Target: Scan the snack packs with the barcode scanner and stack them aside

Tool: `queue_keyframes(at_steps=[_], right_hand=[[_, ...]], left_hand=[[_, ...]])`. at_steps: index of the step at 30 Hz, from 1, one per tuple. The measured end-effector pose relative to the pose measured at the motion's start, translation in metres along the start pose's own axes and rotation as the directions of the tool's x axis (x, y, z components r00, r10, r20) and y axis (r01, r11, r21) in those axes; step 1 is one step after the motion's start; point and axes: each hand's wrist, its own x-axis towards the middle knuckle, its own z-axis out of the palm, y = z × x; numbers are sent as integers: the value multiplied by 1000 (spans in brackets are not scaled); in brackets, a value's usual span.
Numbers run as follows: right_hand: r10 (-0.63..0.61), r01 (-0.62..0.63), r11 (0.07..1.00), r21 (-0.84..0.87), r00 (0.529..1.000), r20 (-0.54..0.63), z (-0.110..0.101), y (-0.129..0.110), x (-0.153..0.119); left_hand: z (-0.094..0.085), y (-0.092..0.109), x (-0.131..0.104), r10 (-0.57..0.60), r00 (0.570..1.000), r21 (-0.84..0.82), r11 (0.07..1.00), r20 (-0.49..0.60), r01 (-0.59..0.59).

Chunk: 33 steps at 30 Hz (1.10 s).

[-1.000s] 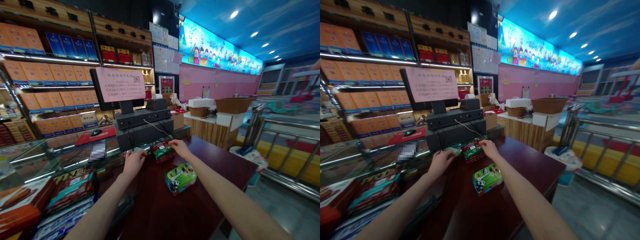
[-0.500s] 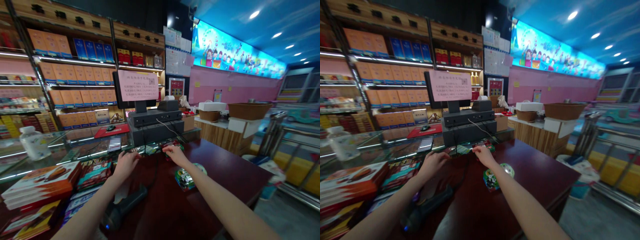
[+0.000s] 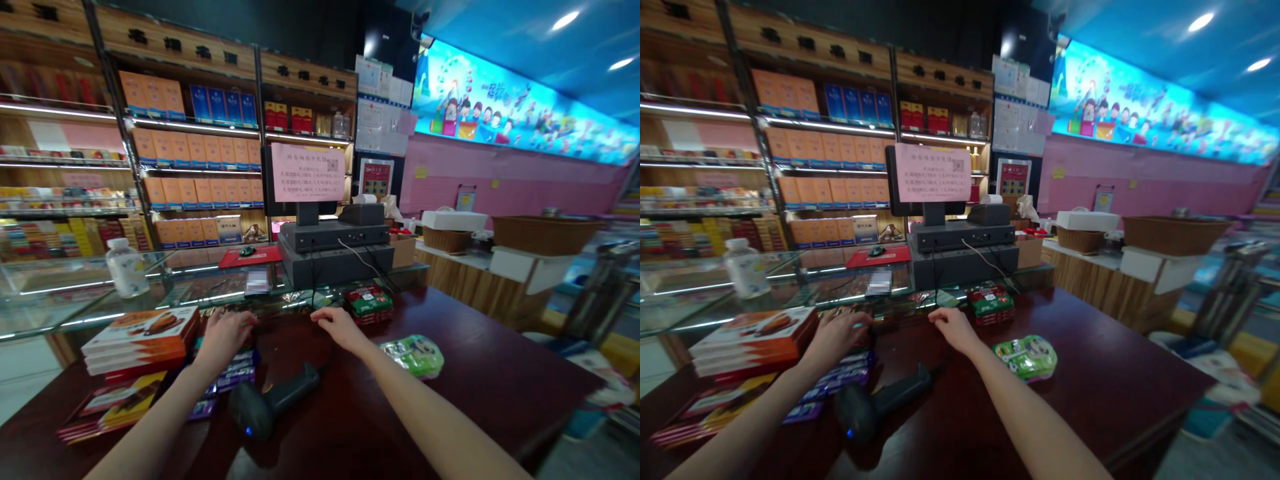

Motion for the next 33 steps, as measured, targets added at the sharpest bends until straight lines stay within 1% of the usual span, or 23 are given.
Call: queue_keyframes(at_steps=[5, 10, 14, 19, 23, 27, 33], right_hand=[[-15, 14, 1000, 27, 999, 46, 24, -12, 5], [-37, 32, 997, 64, 996, 77, 50, -21, 13], [-56, 46, 994, 95, 993, 100, 72, -23, 21], [-53, 39, 993, 112, 990, 129, 95, -29, 33], [-66, 53, 994, 98, 988, 139, 108, -41, 41], [-110, 104, 994, 42, 979, 170, 116, -54, 46], [-144, 150, 989, -13, 969, 203, 127, -58, 53]], left_hand=[[-4, -25, -16, -22, 1000, 101, 995, -16, 24], [-5, -36, -32, -23, 997, 212, 976, -76, 39], [-5, -42, -42, 55, 990, 306, 952, -130, -13], [-1, -51, -50, 131, 980, 383, 921, -150, -64], [3, -54, -54, 136, 978, 430, 901, -161, -55], [5, -57, -56, 119, 975, 439, 898, -185, -26], [11, -62, -59, 127, 967, 395, 918, -219, -31]])
